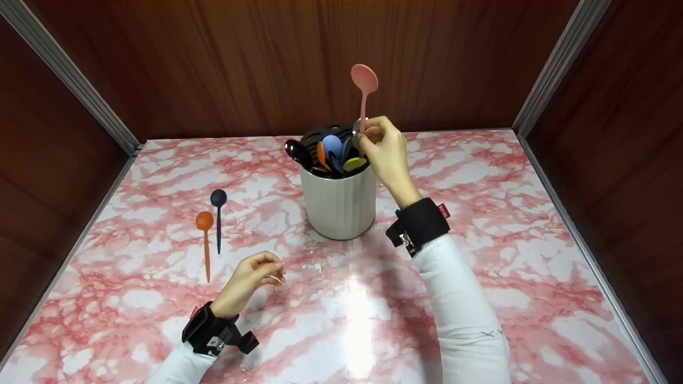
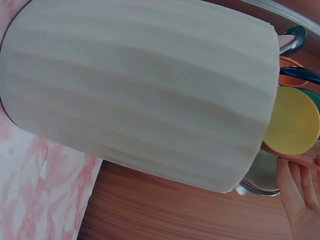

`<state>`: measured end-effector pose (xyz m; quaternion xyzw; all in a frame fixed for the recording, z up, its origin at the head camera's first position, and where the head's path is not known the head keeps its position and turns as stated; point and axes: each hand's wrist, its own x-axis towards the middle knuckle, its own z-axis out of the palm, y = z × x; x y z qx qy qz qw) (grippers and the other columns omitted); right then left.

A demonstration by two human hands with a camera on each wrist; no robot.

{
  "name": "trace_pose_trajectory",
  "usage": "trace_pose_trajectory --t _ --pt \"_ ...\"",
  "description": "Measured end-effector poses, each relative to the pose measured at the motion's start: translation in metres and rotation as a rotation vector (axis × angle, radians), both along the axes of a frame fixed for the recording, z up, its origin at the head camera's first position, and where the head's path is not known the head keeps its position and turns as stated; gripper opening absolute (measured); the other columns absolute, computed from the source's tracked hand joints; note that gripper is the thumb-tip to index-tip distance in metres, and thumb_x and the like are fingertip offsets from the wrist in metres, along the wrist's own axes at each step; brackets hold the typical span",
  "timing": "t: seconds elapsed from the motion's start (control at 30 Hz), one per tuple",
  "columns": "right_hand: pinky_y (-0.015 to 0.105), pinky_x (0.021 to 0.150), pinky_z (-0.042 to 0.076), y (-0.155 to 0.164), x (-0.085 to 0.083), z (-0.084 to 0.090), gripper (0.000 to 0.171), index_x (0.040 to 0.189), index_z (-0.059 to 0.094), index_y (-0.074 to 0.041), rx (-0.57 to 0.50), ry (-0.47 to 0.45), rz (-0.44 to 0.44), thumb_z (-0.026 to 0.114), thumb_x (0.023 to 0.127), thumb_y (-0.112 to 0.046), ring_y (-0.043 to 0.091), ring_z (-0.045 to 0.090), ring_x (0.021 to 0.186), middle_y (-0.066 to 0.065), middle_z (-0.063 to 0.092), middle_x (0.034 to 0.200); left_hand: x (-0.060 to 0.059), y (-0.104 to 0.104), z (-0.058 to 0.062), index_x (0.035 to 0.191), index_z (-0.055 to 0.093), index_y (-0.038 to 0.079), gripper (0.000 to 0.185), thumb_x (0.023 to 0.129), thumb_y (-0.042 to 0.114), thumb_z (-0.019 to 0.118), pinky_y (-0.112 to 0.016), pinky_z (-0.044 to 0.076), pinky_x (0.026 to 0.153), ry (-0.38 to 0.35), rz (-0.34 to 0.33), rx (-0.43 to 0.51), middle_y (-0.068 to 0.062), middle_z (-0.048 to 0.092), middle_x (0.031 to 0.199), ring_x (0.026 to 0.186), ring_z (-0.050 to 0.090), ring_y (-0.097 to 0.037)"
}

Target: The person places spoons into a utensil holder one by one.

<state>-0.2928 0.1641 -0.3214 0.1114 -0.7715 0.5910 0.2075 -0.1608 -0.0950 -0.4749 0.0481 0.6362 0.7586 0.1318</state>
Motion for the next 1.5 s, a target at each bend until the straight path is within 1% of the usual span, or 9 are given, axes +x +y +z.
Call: trace_pose_trajectory --t 0.2,0.37,0.6,0.8,1.03,1.13,1.3,1.4,1.5 --pt "0.009 0.064 0.049 0.001 0.0 -0.007 0.012 0.092 0.059 0.007 0.043 0.003 -0.041 0.058 0.081 0.006 -0.006 0.056 0.066 -0.023 0.057 0.069 0.001 0.0 -0.001 0.096 0.054 -0.01 0.015 0.087 0.002 0.054 -0.025 0.054 0.066 -0.005 0.004 -0.004 0.003 0.062 0.075 0.072 0.061 -0.015" --pt "0.008 0.065 0.045 0.002 -0.001 -0.013 0.017 0.096 0.059 0.011 0.087 -0.005 -0.058 0.059 0.081 0.004 -0.008 0.054 0.07 -0.025 0.055 0.07 0.001 0.001 -0.002 0.095 0.056 -0.008 0.015 0.087 0.005 0.057 -0.026 0.054 0.067 -0.014 0.007 0.003 0.003 0.062 0.076 0.072 0.061 -0.015" --pt "0.007 0.066 0.047 0.003 -0.001 -0.017 0.016 0.095 0.06 0.011 0.075 -0.015 -0.044 0.06 0.08 0.004 -0.008 0.055 0.069 -0.022 0.056 0.071 0.001 0.0 -0.002 0.097 0.054 -0.01 0.018 0.087 0.004 0.057 -0.026 0.054 0.067 -0.012 0.01 0.005 0.001 0.062 0.077 0.073 0.062 -0.016" --pt "0.007 0.065 0.047 0.003 0.0 -0.019 0.016 0.094 0.06 0.011 0.079 -0.018 -0.037 0.06 0.08 0.004 -0.008 0.056 0.069 -0.019 0.057 0.072 0.001 0.0 -0.002 0.094 0.056 -0.007 0.014 0.087 0.005 0.057 -0.025 0.054 0.066 -0.01 0.009 0.003 0.001 0.062 0.077 0.073 0.062 -0.016" --pt "0.007 0.064 0.045 0.004 0.001 -0.019 0.017 0.094 0.063 0.012 0.082 -0.045 -0.051 0.061 0.081 0.002 -0.008 0.056 0.069 -0.021 0.057 0.071 0.0 -0.001 -0.002 0.092 0.056 -0.003 0.009 0.087 0.004 0.057 -0.026 0.054 0.066 -0.017 0.008 0.019 -0.001 0.063 0.078 0.071 0.062 -0.015" --pt "0.006 0.064 0.045 0.007 0.002 -0.019 0.019 0.095 0.064 0.012 0.09 -0.062 -0.047 0.061 0.082 0.0 -0.009 0.056 0.068 -0.022 0.058 0.071 0.0 -0.002 -0.003 0.091 0.056 -0.002 0.008 0.087 0.004 0.056 -0.027 0.054 0.067 -0.013 0.005 0.009 -0.002 0.063 0.078 0.072 0.062 -0.016" --pt "0.006 0.064 0.047 0.014 0.005 -0.019 0.022 0.1 0.064 0.011 0.1 -0.081 -0.015 0.062 0.083 -0.002 -0.009 0.057 0.068 -0.027 0.057 0.071 -0.002 -0.005 -0.004 0.094 0.054 -0.008 0.014 0.089 0.005 0.054 -0.032 0.054 0.07 -0.007 0.008 -0.014 -0.002 0.063 0.079 0.074 0.062 -0.017" --pt "0.006 0.063 0.048 0.015 0.01 -0.017 0.022 0.1 0.063 0.013 0.065 -0.082 0.003 0.062 0.083 0.0 -0.008 0.057 0.067 -0.024 0.059 0.07 -0.003 -0.006 -0.004 0.097 0.053 -0.012 0.018 0.089 0.005 0.053 -0.035 0.055 0.072 -0.002 0.01 -0.025 -0.002 0.063 0.079 0.073 0.062 -0.017" --pt "0.007 0.064 0.049 0.015 0.019 -0.011 0.022 0.1 0.061 0.017 0.033 -0.078 0.022 0.06 0.083 0.003 -0.007 0.059 0.066 -0.022 0.061 0.07 -0.004 -0.006 -0.004 0.098 0.052 -0.014 0.021 0.089 0.004 0.053 -0.035 0.055 0.071 0.003 0.009 -0.039 -0.003 0.063 0.08 0.073 0.062 -0.018"
